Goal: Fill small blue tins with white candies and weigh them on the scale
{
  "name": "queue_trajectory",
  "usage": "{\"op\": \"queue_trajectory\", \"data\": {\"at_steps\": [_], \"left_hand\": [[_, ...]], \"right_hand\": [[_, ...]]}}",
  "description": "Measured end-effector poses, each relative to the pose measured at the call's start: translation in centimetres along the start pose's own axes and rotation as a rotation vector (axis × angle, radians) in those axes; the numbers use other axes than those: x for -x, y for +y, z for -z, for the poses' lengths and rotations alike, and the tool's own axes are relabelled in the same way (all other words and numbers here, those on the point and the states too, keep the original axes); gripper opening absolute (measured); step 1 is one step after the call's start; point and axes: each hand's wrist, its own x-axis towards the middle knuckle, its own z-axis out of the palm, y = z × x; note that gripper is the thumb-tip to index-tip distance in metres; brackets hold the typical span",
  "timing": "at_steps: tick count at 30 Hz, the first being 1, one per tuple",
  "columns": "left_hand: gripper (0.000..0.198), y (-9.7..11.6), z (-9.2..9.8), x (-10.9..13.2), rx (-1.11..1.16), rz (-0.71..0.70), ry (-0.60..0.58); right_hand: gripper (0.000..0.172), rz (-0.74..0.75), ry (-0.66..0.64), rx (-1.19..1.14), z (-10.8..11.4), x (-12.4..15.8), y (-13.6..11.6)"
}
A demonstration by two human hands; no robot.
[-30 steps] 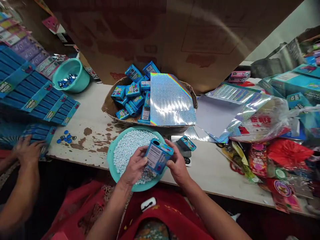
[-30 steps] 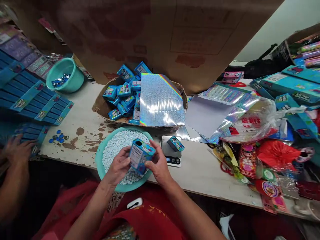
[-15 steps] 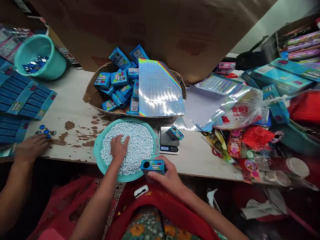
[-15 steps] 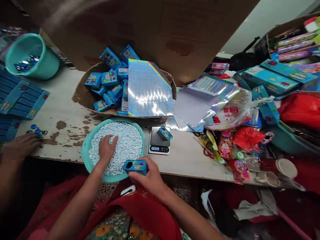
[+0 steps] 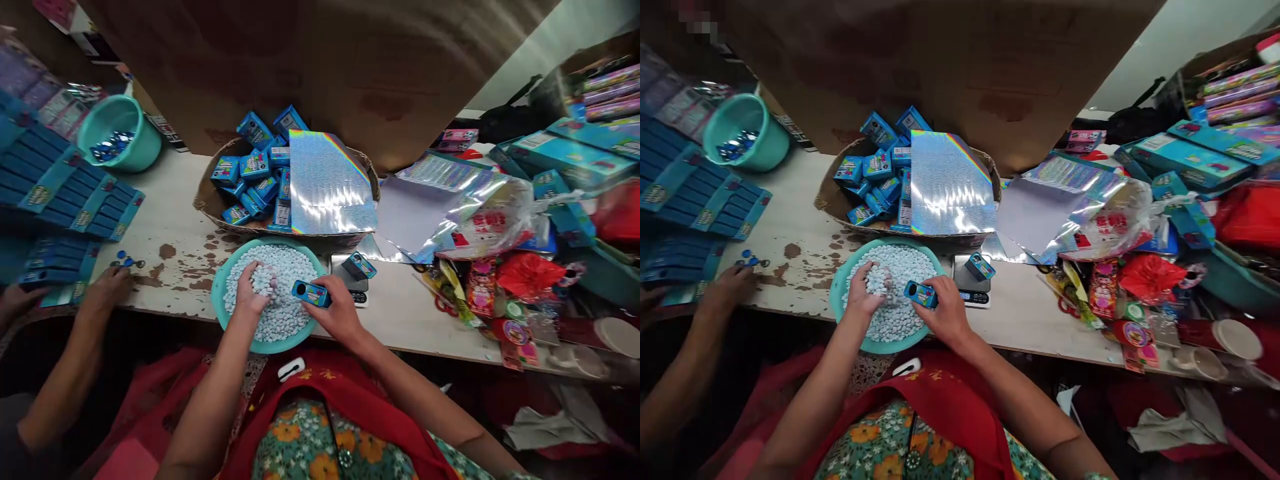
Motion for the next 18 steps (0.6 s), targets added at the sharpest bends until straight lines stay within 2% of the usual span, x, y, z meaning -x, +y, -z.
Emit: {"op": "queue_trajectory", "data": {"at_steps": [2,5,8,11,15,18], "left_hand": [[0.020,0.7,-1.4,1.5,0.083,-0.033,-0.085],[0.024,1.1,-3.2,3.1,0.150,-0.199,-0.176],[0.023,1.2,-4.2,3.6,0.124,-0.382,-0.132],[0.023,1.4,-4.5,3.5,0.059,-0.496,-0.054],[0.029,1.6,-4.8,3.5,-0.033,-0.512,0.026],[0.029,1.7,-5.3,3.7,-0.075,-0.527,-0.002]], "right_hand": [[0.027,0.049,-0.022,0.096,-0.8,-1.0,-0.1],[0.029,0.095,-0.092,0.214,-2.1,-2.5,-0.8],[0.032,0.110,-0.128,0.267,-2.9,-3.5,-1.8],[0.034,0.117,-0.156,0.267,-3.2,-3.9,-2.4],[0.040,0.117,-0.184,0.234,-3.4,-4.1,-2.4],[0.040,0.117,-0.166,0.169,-3.4,-4.3,-2.2]]}}
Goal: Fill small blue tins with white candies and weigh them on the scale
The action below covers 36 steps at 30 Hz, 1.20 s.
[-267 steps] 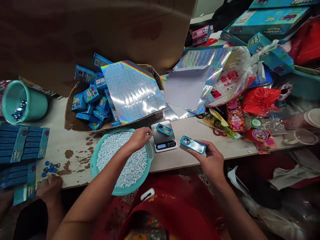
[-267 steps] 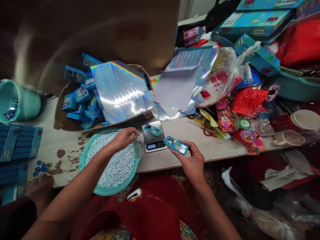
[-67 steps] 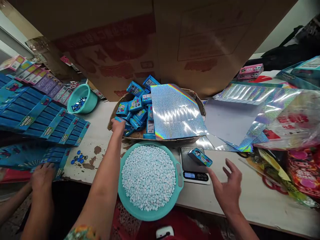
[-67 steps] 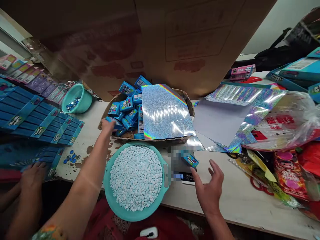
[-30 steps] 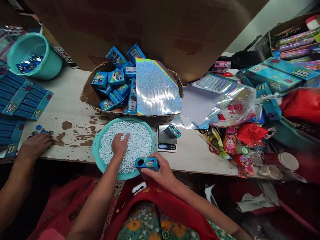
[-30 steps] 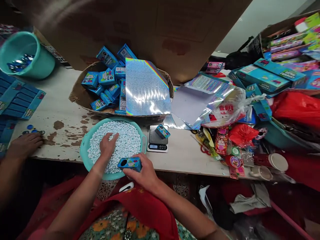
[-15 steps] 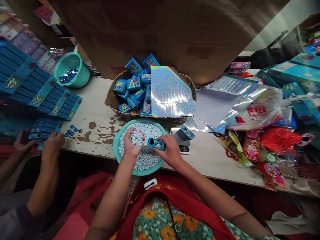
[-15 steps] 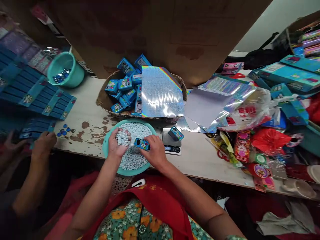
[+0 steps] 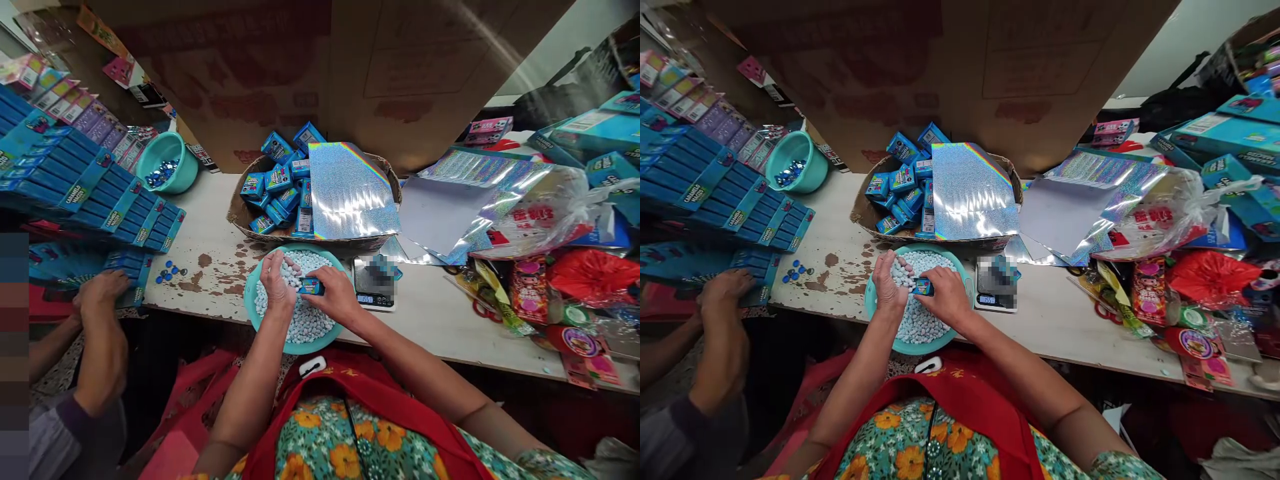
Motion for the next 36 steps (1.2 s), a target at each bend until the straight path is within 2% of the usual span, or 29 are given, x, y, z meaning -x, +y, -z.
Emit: {"op": "queue_trajectory", "data": {"at_steps": [9,14,27,33,36], "left_hand": [[0.034,0.5,-0.2,0.1,-0.023,-0.002,-0.063],[0.029,0.6,-0.1,0.5,-0.042,-0.001,-0.039],[0.030,0.8,0.5,1.3,-0.126,-0.122,-0.108],[0.025,0.5,0.6,1.3,-0.124,-0.091,-0.166],[0.025,1.0,0.3,1.5,-0.095,-0.081,-0.222]], "right_hand": [[0.041,-0.061,0.045,-0.140,0.5,0.0,0.0],[0.042,-0.070,0.056,-0.152,0.5,0.2,-0.2],[0.034,-0.103,0.098,-0.217,0.3,0.6,-1.1],[0.034,-0.118,0.112,-0.259,-0.1,0.5,-1.1],[0.034,-0.138,0.131,-0.298,-0.3,0.3,-0.8]]}}
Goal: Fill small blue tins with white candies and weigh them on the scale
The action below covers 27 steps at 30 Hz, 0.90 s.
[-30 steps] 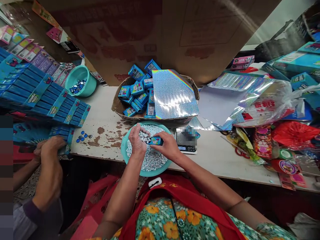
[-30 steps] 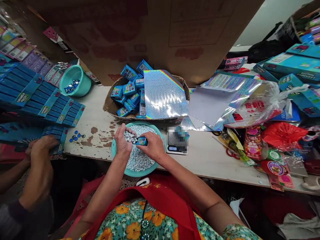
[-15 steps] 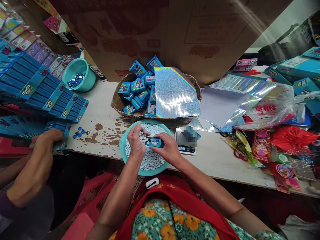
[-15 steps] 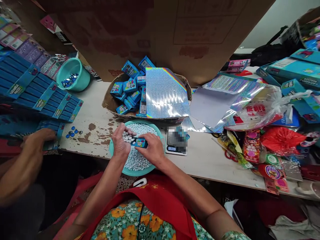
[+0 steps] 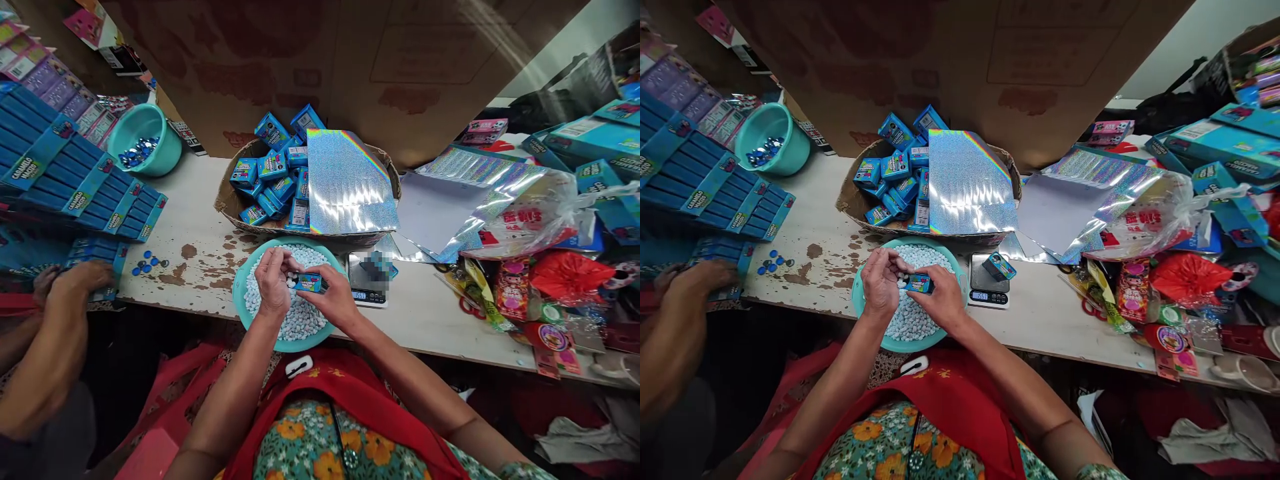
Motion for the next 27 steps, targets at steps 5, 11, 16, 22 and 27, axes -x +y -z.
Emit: {"op": "queue_trajectory", "data": {"at_steps": [5,11,16,22,27], "left_hand": [[0.034,0.3,0.9,-2.0,0.072,-0.013,0.008],[0.025,-7.3,5.2,-7.2,-0.752,-0.174,-0.060],[0.024,-12.2,5.3,-6.5,-1.158,-0.186,-0.309],[0.017,-12.0,6.4,-4.3,-1.139,-0.054,-0.261],[0.029,-10.6,7.4,-4.1,-0.855,0.046,-0.010]], "right_hand": [[0.034,-0.056,0.004,-0.107,0.6,0.2,0.5],[0.038,-0.090,0.101,-0.201,2.6,1.4,0.6],[0.039,-0.094,0.142,-0.154,3.2,1.8,1.6],[0.036,-0.132,0.169,-0.075,2.8,2.0,2.1],[0.035,-0.104,0.137,0.004,2.7,1.9,2.2]]}}
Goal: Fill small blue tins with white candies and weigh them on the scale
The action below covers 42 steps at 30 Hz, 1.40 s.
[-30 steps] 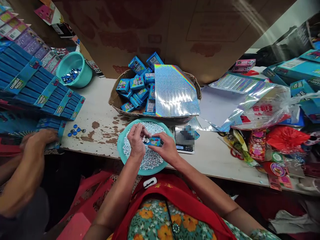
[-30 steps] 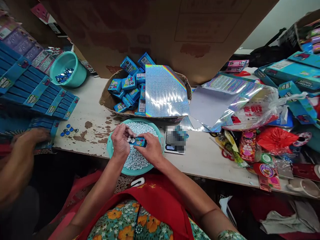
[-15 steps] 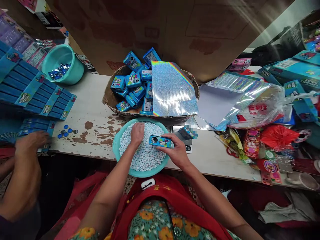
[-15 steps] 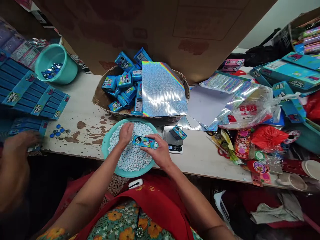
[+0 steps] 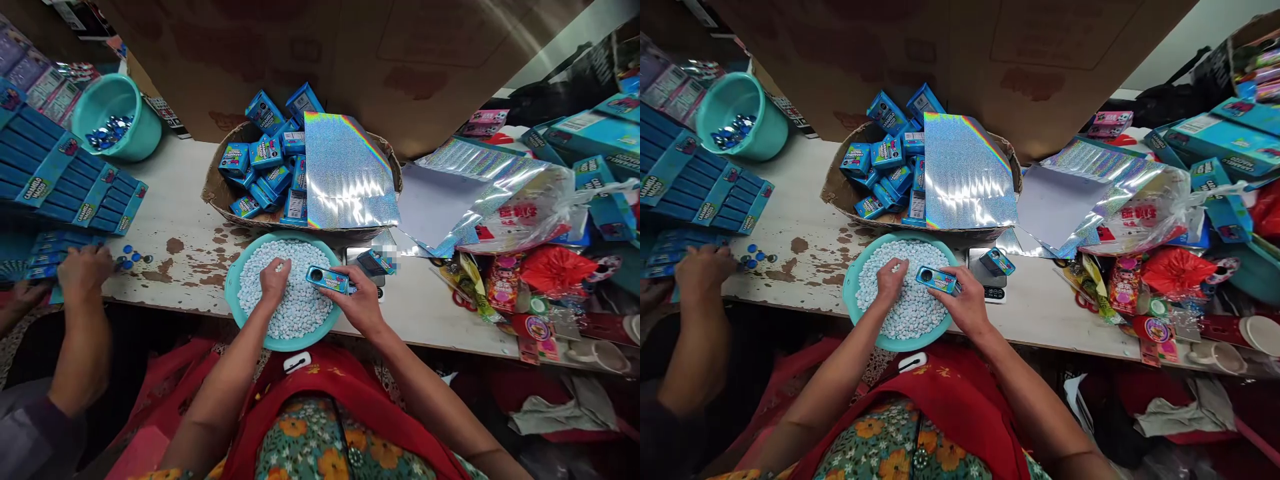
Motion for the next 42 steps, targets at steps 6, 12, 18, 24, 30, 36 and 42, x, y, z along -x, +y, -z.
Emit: {"op": "queue_trajectory", "data": {"at_steps": [6,12,18,24,30,36,42], "left_hand": [[0.027,6.9,2.6,2.3,0.733,0.181,-0.025],[0.023,10.2,3.2,3.3,1.033,0.170,0.062],[0.022,10.5,3.1,3.1,1.039,0.111,0.146],[0.029,10.9,2.8,2.7,1.013,0.118,0.157],[0.034,11.2,2.4,2.7,0.910,0.163,0.151],[0.031,11.7,2.0,2.6,0.935,0.121,0.140],[0.034,11.6,1.9,2.6,0.893,0.049,0.127]], "right_hand": [[0.032,0.166,-0.075,0.124,-1.5,-0.5,-0.2],[0.033,0.215,-0.201,0.246,-3.3,-0.7,-1.8],[0.035,0.186,-0.184,0.216,-3.4,-1.1,-2.3],[0.035,0.178,-0.150,0.146,-3.1,-1.4,-2.1],[0.035,0.145,-0.136,0.135,-2.7,-1.4,-1.9],[0.034,0.127,-0.137,0.148,-2.7,-1.7,-1.7],[0.033,0.121,-0.128,0.127,-2.9,-1.8,-1.8]]}}
